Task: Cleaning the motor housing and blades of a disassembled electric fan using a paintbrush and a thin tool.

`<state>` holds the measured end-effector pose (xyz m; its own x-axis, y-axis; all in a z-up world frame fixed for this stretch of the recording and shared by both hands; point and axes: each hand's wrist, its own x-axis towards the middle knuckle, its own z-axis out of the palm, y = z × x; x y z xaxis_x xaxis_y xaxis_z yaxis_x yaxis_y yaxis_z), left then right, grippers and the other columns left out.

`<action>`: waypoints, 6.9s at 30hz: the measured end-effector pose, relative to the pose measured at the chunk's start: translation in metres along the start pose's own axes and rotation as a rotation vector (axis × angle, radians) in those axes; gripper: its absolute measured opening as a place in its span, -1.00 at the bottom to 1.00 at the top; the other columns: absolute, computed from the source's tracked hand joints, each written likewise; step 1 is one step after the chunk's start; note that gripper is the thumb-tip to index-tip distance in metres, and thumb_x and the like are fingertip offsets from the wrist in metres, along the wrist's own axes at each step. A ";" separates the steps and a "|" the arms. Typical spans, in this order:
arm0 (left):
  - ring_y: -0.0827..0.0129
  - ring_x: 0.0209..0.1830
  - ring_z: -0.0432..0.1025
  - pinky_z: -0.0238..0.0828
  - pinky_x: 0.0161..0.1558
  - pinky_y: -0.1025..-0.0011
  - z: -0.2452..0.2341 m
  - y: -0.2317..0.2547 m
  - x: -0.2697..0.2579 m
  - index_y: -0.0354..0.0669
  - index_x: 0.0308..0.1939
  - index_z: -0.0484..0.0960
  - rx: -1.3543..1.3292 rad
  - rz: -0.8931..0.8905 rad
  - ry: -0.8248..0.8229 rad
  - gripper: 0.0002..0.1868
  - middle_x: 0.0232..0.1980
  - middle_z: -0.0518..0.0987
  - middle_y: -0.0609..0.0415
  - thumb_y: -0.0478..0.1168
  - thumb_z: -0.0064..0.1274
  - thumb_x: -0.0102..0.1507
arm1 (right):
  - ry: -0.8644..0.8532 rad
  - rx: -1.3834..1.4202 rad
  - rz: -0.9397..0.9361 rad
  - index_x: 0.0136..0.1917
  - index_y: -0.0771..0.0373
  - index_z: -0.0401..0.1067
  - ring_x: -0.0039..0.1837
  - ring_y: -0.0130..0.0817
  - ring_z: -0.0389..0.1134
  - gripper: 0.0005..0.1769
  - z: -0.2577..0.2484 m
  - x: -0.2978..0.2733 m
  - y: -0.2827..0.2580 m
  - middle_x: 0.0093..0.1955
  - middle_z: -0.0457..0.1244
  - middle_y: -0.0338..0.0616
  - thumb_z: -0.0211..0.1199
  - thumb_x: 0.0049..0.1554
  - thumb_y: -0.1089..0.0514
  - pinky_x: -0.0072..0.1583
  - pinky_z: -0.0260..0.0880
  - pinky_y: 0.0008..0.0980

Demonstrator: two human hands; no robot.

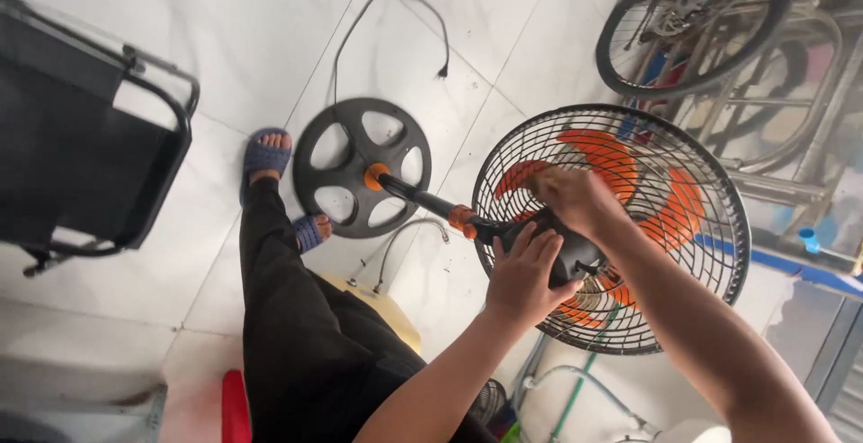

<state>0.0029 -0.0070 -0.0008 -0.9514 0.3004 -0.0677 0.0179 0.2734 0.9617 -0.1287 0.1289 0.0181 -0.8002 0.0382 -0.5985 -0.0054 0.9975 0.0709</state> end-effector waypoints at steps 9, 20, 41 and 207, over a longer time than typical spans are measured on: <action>-0.08 0.39 0.33 0.31 0.09 -0.44 -0.014 0.005 -0.004 -0.17 0.31 0.45 0.109 0.054 -0.048 -0.19 0.30 0.53 -0.13 0.34 0.06 0.19 | 0.646 -0.034 -0.200 0.09 0.03 0.43 -0.20 0.17 0.42 -0.69 -0.040 -0.082 -0.024 -0.20 0.36 -0.03 0.25 0.10 -0.05 -0.24 0.43 0.18; -0.06 0.54 0.11 0.09 0.35 -0.30 -0.056 -0.011 0.019 -0.24 0.56 0.04 0.289 0.062 -0.625 -0.20 0.56 0.17 -0.24 0.18 -0.20 0.41 | 1.087 -0.286 0.285 0.24 0.02 0.40 -0.34 -0.24 0.35 -0.73 -0.041 -0.143 -0.008 -0.30 0.18 -0.27 0.11 0.27 0.04 -0.34 0.37 -0.27; 0.01 0.42 0.25 0.22 0.35 0.06 -0.080 -0.003 0.102 -0.12 0.54 0.16 0.859 0.738 -1.290 -0.44 0.53 0.24 -0.17 -0.07 -0.35 0.46 | 0.799 0.043 1.060 0.45 0.12 0.05 -0.16 -0.33 0.25 -0.54 -0.023 -0.045 -0.101 -0.12 0.22 -0.18 -0.06 0.30 0.25 -0.10 0.29 -0.31; -0.18 0.56 0.06 0.07 0.47 -0.04 -0.042 0.083 0.088 0.13 0.65 -0.09 0.771 -0.023 -1.030 0.12 0.65 -0.05 -0.18 0.05 0.25 0.13 | 1.394 1.315 1.099 0.42 -0.03 0.45 -0.16 -0.17 0.41 -0.58 0.132 -0.143 -0.123 -0.19 0.29 -0.17 0.20 0.30 0.15 -0.11 0.44 -0.29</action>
<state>-0.0921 0.0034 0.0846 -0.2851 0.7577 -0.5869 0.5050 0.6393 0.5799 0.0651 0.0082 -0.0106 -0.0016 0.9932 0.1163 0.4271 0.1058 -0.8980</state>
